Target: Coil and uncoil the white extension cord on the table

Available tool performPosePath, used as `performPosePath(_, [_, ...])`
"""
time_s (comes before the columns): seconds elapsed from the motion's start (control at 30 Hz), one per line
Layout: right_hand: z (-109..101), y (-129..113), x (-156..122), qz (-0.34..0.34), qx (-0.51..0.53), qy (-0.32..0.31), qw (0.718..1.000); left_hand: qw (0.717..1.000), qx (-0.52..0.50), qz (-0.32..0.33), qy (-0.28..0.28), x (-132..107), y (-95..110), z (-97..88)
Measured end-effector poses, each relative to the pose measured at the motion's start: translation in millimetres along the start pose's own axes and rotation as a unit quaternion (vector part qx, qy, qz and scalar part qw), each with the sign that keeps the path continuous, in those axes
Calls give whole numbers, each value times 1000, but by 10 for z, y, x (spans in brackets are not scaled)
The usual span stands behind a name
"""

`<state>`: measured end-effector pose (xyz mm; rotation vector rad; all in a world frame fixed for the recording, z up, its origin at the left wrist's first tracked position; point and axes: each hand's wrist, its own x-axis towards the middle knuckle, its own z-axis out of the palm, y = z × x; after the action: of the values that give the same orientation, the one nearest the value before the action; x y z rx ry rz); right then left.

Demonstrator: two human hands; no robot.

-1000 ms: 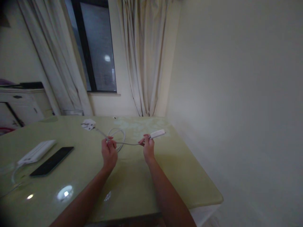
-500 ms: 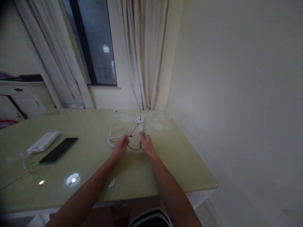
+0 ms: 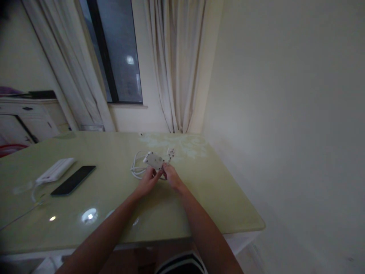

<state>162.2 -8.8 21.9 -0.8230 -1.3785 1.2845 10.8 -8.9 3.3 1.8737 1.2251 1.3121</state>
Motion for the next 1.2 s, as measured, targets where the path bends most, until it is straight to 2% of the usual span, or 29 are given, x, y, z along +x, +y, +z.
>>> performPosePath(0.17, [-12,-49,-16,-110,-137,-16,984,993,-72,-24,-87,39,-92,-1])
performPosePath(0.27, [16,-85,-44,-145,-187,-3,972,985,-138,-40,-98,44,-24,-33])
performPosePath(0.37, [65,-124,-77,-161,-198,-6,967,977,-185,-68,-78,37,69,-65])
performPosePath(0.53, [92,-187,-108,-162,-159,-2,974,972,-222,-65,-49,16,150,-81])
performPosePath(0.7, [56,-216,-91,-114,-100,39,988,972,-226,-64,-23,-32,239,-90])
performPosePath(0.8, [62,-229,-61,-92,-11,94,991,958,-281,-50,30,-45,308,-105])
performPosePath(0.87, [84,-233,-45,-82,51,110,989,949,-302,-44,77,-51,332,-111])
performPosePath(0.97, [122,-221,-48,-60,78,92,991,957,-277,-17,86,-77,321,-101])
performPosePath(1.07, [133,-203,-76,-54,20,69,996,981,-188,25,36,-119,273,-58])
performPosePath(1.2, [85,-230,-99,-104,-79,107,986,987,-66,149,-2,-143,199,7])
